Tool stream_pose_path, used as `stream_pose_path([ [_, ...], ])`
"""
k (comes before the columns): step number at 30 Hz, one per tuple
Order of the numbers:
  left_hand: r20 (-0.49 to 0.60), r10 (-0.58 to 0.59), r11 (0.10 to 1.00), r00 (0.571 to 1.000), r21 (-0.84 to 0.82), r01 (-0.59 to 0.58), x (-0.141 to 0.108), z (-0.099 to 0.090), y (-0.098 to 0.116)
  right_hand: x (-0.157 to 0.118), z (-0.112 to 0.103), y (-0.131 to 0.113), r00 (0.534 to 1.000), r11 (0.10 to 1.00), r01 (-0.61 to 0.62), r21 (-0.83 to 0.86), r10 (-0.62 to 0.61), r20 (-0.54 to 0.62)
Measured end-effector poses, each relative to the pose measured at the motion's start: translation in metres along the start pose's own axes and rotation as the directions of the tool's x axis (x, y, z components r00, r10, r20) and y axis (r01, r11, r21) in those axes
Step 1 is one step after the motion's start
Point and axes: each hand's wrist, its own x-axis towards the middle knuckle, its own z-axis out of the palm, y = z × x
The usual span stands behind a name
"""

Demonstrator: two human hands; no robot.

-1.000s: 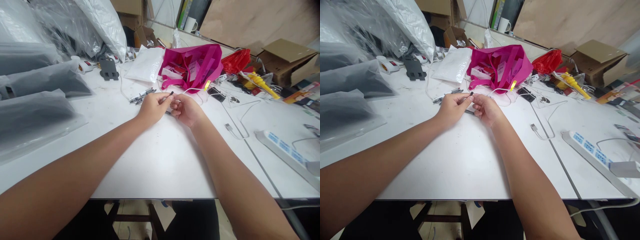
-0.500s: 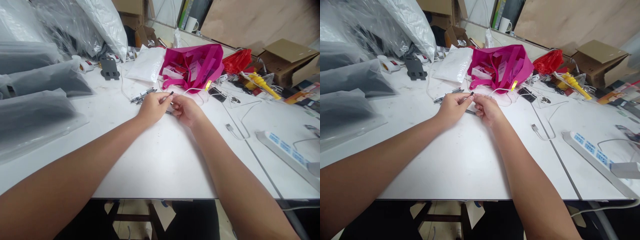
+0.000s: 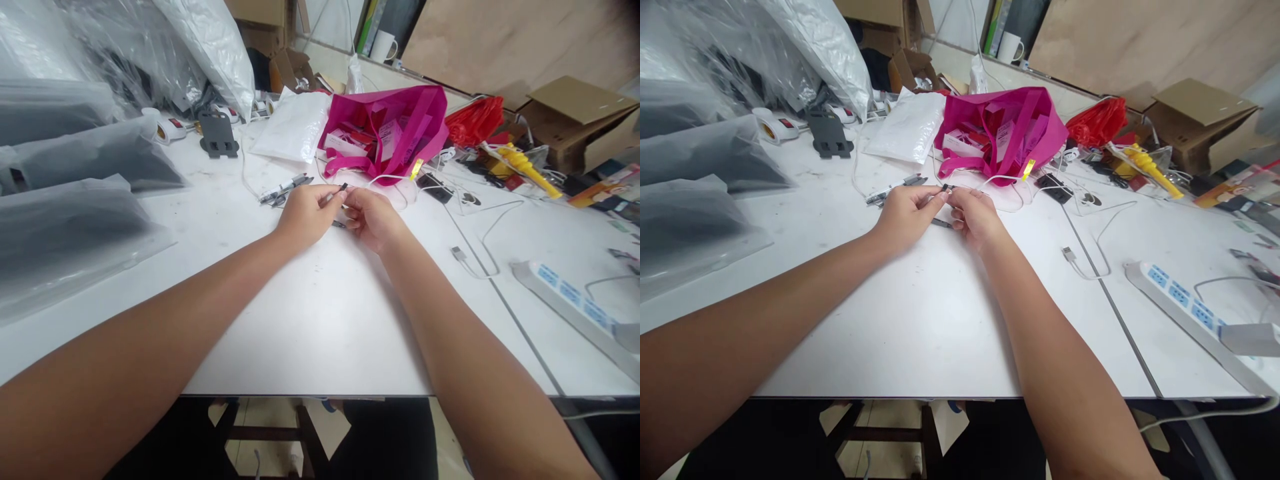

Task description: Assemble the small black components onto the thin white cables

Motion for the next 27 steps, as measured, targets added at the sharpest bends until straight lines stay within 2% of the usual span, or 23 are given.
stream_pose_path([
  [3,-0.001,0.0,1.0,1.0,-0.006,0.0,0.0004,-0.0003,0.0004,0.0008,-0.0001,0.0013,0.999,0.999,-0.025,0.042,0.024,0.023],
  [9,0.003,0.002,1.0,1.0,-0.023,-0.002,0.0012,-0.0014,0.0016,0.0026,-0.0021,0.0035,0.998,0.997,-0.002,0.078,-0.003,0.058],
  [16,0.018,-0.017,0.999,1.0,-0.041,0.018,0.0007,-0.001,0.0033,0.0027,-0.0019,0.0023,0.996,0.991,-0.053,0.123,0.044,0.072],
  [21,0.015,0.0,1.0,1.0,-0.02,0.0,0.001,0.0007,0.0002,0.0027,-0.0006,0.0016,0.995,0.989,-0.077,0.124,0.069,0.071],
  [27,0.038,0.002,1.0,0.999,-0.028,-0.001,0.0007,0.0005,0.0007,0.0034,-0.0014,0.0028,0.997,0.994,-0.047,0.094,0.041,0.065],
])
